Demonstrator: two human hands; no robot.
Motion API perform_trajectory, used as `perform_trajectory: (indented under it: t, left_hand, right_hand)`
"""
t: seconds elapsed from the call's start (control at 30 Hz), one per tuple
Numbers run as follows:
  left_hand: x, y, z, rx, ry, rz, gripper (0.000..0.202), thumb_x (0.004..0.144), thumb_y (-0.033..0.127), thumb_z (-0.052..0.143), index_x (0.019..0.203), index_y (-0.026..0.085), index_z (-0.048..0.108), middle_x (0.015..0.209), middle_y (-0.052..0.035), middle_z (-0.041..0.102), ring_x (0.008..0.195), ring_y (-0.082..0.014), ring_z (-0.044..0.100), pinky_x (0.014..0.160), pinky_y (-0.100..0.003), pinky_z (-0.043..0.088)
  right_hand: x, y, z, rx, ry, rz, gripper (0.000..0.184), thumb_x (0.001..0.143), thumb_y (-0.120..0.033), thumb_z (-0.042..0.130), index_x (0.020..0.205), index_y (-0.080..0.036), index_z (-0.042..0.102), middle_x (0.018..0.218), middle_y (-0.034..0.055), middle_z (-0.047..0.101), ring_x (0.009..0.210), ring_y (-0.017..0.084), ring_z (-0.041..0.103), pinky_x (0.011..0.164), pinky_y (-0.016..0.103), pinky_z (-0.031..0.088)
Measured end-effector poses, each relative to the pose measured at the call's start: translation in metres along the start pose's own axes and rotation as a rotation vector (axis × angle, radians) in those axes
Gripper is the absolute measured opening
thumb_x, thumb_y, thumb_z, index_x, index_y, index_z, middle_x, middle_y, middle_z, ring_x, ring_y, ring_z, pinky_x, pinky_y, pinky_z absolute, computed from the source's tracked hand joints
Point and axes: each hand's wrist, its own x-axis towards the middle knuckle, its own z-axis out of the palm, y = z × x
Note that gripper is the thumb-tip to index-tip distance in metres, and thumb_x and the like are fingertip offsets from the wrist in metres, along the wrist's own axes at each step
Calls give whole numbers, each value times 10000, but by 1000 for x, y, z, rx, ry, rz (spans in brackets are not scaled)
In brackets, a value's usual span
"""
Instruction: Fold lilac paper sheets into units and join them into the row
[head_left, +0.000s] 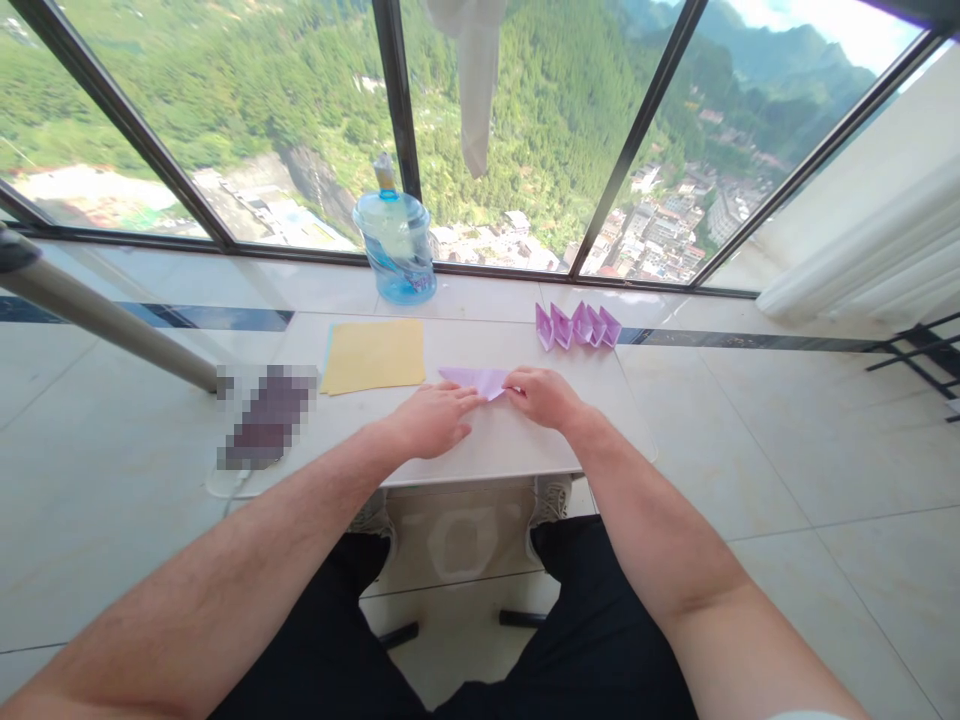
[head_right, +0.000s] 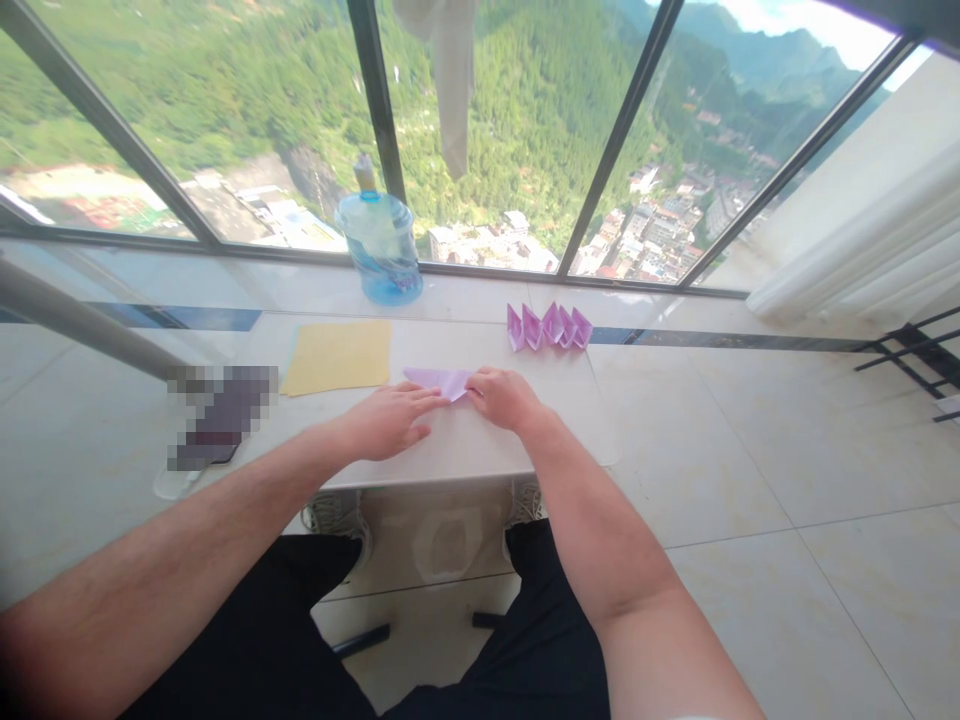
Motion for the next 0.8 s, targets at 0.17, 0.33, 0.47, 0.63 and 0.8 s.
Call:
perform_trajectory:
  t: [0.17, 0.33, 0.47, 0.63, 0.8]
  left_hand:
    - [1, 2, 4, 60, 19, 10, 512, 913, 343, 512, 1416, 259, 551, 1479, -88, 547, 1305, -301, 531, 1063, -445, 428]
    - [3, -2, 6, 37, 16, 2, 534, 894, 335, 535, 1416, 221, 532, 1461, -93, 569, 1315, -287, 525, 1065, -425, 423]
    - [3, -2, 7, 59, 19, 10, 522, 897, 337, 526, 1407, 230, 549, 1489, -89, 542, 1319, -296, 522, 1060, -441, 424]
    - [2, 0, 5, 60, 14, 15, 516, 903, 333, 519, 1405, 218, 550, 1501, -96, 528, 1323, -296, 516, 1073, -425, 410]
    - [2, 1, 3, 44, 8, 26, 511, 887, 321, 538, 1383, 197, 545, 1411, -105, 606, 1300, -284, 530, 1057, -403, 412]
  right_hand:
    - [7, 15, 5, 272, 31, 116, 247, 809, -49, 602, 950, -175, 761, 869, 32, 756, 784, 145, 658, 778, 250, 483]
    - [14, 18, 1, 487, -41, 275, 161, 848, -166, 594, 912, -166, 741, 582, -29, 638, 590, 128, 604, 617, 228, 450]
    - [25, 13, 4, 505, -48, 337, 138, 871, -224, 593, 887, -165, 717, 552, -42, 606, 551, 120, 570, 624, 234, 456]
    - [41, 8, 12, 353, -14, 379, 103, 860, -216, 635, 860, -162, 723, 756, 11, 718, 699, 128, 620, 708, 236, 464]
    - [49, 5, 16, 239, -23, 432, 94, 846, -249, 675, 857, -180, 739, 839, 36, 746, 760, 140, 637, 716, 235, 462]
